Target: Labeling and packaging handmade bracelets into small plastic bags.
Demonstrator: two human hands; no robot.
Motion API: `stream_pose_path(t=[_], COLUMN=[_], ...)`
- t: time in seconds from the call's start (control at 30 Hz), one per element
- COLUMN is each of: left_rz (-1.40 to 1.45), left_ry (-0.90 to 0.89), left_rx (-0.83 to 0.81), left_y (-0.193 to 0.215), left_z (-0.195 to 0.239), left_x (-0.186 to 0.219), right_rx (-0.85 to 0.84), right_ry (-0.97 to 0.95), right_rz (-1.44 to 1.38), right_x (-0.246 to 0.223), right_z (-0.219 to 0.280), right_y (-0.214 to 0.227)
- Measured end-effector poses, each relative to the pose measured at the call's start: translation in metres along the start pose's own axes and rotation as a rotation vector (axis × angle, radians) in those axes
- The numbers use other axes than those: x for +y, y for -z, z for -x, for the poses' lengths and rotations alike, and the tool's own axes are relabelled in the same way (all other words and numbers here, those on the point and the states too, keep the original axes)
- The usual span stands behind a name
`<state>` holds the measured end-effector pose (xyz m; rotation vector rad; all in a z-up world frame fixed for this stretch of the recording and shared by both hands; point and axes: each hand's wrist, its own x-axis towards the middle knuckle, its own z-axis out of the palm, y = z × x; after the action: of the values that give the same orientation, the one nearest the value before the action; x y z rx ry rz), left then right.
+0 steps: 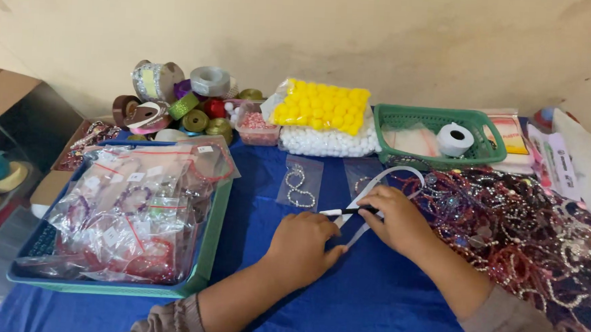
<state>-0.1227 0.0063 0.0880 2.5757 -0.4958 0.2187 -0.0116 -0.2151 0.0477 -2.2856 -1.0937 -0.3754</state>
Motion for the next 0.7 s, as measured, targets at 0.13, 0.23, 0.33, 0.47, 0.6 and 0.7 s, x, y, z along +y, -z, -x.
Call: stream_pose_path(t=[0.13,0.23,0.33,0.47,0.6,0.7], left_rz=[0.009,-0.003,0.012,0.042,0.089,0.143], left_ry=[0.014,0.006,0.002,-0.004,0.011,0.021], left_rx=[-0.025,-0.018,0.012,0.037,0.018,0.057], left_y=[-0.014,-0.019,-0.025,-0.025,-0.021,-0.024], left_z=[0.001,0.001,0.002,0.002,0.002,0.002], left_x=[-0.005,-0.007,-0.010,-0.012,-0.012,-0.014], right_rx=[-0.053,-0.067,-0.069,-0.029,0.137,0.284], right_ry=[-0.043,-0.023,-0.015,-0.031,-0.194,-0.302], right_rz=[0.053,0.070,0.095,0.086,-0.232,-0.739], right_x=[-0.014,-0.010,-0.014,-0.021,-0.026,-0.019], right_z=[-0.002,-0.001,0.000,-0.002,-0.002,0.003], right_y=[0.006,0.005,0.005,0.009,0.015,0.011])
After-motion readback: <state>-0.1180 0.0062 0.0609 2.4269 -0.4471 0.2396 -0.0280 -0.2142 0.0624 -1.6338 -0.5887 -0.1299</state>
